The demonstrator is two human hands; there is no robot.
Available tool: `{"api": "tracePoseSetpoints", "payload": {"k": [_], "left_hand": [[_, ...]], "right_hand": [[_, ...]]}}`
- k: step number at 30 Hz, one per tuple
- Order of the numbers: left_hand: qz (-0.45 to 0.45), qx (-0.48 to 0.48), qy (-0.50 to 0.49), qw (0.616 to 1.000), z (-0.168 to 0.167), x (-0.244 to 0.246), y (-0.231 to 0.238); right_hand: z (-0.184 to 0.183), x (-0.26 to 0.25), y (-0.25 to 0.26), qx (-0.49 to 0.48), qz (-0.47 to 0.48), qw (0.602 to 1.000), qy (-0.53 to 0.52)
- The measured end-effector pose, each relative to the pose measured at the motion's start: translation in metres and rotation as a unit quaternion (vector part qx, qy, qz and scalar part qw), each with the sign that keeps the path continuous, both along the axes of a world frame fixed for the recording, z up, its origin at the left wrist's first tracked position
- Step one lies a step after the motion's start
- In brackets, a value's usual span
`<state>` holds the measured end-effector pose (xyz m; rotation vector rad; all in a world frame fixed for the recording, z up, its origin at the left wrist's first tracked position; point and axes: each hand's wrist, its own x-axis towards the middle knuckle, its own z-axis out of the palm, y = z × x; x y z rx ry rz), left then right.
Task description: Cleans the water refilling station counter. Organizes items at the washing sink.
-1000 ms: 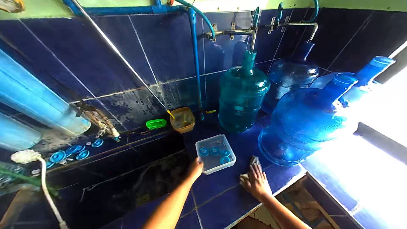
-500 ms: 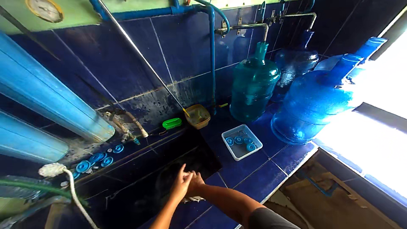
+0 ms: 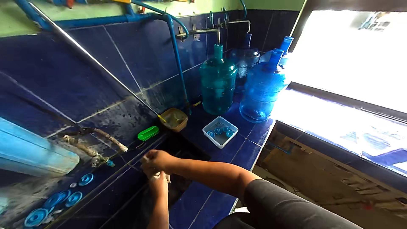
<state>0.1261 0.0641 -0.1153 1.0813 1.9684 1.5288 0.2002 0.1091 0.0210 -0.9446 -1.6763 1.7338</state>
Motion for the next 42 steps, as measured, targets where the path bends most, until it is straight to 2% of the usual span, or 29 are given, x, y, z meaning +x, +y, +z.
{"api": "tracePoseSetpoints", "payload": {"k": [3, 6, 9, 11, 14, 16, 17, 18, 19, 21, 22, 24, 26, 28, 30, 31, 34, 35, 36, 37, 38, 39, 40, 41, 42], "left_hand": [[-0.008, 0.041, -0.083, 0.996, -0.004, -0.018, 0.013], [-0.034, 0.114, -0.215, 0.969, 0.022, -0.019, 0.013], [-0.066, 0.088, -0.212, 0.971, 0.043, 0.004, 0.0], [-0.135, 0.048, -0.18, 0.973, 0.04, 0.019, -0.014], [-0.223, 0.047, -0.171, 0.959, 0.018, 0.031, -0.034], [-0.197, 0.108, -0.2, 0.954, 0.008, 0.023, -0.041], [-0.16, 0.136, -0.208, 0.955, 0.009, 0.012, -0.041], [-0.116, 0.157, -0.209, 0.958, 0.013, -0.002, -0.039], [-0.071, 0.165, -0.212, 0.961, 0.018, -0.016, -0.036], [-0.017, 0.136, -0.225, 0.965, 0.026, -0.039, -0.028], [-0.037, 0.099, -0.228, 0.968, 0.03, -0.05, -0.024], [-0.143, 0.0, -0.2, 0.969, 0.04, -0.077, -0.02], [-0.246, -0.106, -0.158, 0.95, 0.056, -0.103, -0.009], [-0.329, -0.234, -0.068, 0.912, 0.075, -0.115, 0.006], [-0.385, -0.373, 0.04, 0.843, 0.084, -0.116, 0.028], [-0.403, -0.43, 0.107, 0.801, 0.082, -0.112, 0.039], [-0.45, -0.51, 0.321, 0.659, 0.071, -0.083, 0.06], [-0.458, -0.52, 0.369, 0.619, 0.067, -0.069, 0.064], [-0.463, -0.524, 0.393, 0.597, 0.061, -0.059, 0.064], [-0.463, -0.518, 0.392, 0.603, 0.054, -0.055, 0.062], [-0.453, -0.497, 0.356, 0.649, 0.046, -0.059, 0.057], [-0.427, -0.459, 0.276, 0.729, 0.037, -0.067, 0.045], [-0.384, -0.406, 0.169, 0.812, 0.029, -0.076, 0.025], [-0.333, -0.342, 0.062, 0.877, 0.024, -0.083, 0.003], [-0.283, -0.267, -0.037, 0.921, 0.018, -0.087, -0.017]], "right_hand": [[-0.004, 0.028, 0.011, -0.082, -0.1, 0.987, 0.092], [-0.061, 0.061, 0.021, -0.152, -0.183, 0.965, 0.107], [-0.127, 0.077, 0.003, -0.255, -0.157, 0.954, 0.009], [-0.154, 0.074, -0.017, -0.335, -0.101, 0.936, 0.02], [-0.162, 0.06, -0.032, -0.423, -0.029, 0.89, 0.169], [-0.152, 0.046, -0.035, -0.45, -0.076, 0.857, 0.24], [-0.141, 0.039, -0.035, -0.455, -0.11, 0.85, 0.241], [-0.128, 0.032, -0.032, -0.438, -0.114, 0.863, 0.225], [-0.112, 0.024, -0.029, -0.39, -0.092, 0.897, 0.186], [-0.076, 0.007, -0.026, -0.186, 0.002, 0.982, 0.032], [-0.06, -0.003, -0.023, -0.061, 0.054, 0.995, -0.058], [-0.035, -0.021, -0.021, 0.157, 0.133, 0.956, -0.209], [-0.022, -0.034, -0.031, 0.313, 0.182, 0.879, -0.311], [-0.025, -0.047, -0.046, 0.414, 0.219, 0.803, -0.368], [-0.033, -0.057, -0.061, 0.43, 0.254, 0.762, -0.412], [-0.042, -0.062, -0.066, 0.42, 0.261, 0.758, -0.426], [-0.074, -0.073, -0.069, 0.323, 0.221, 0.815, -0.427], [-0.083, -0.072, -0.069, 0.307, 0.202, 0.827, -0.426], [-0.089, -0.069, -0.071, 0.293, 0.197, 0.832, -0.428], [-0.095, -0.063, -0.071, 0.301, 0.204, 0.827, -0.429], [-0.1, -0.054, -0.067, 0.322, 0.217, 0.818, -0.425], [-0.104, -0.04, -0.062, 0.348, 0.23, 0.813, -0.406], [-0.108, -0.024, -0.056, 0.357, 0.225, 0.83, -0.365], [-0.111, -0.008, -0.05, 0.336, 0.199, 0.87, -0.302], [-0.111, 0.009, -0.046, 0.234, 0.151, 0.938, -0.208]]}}
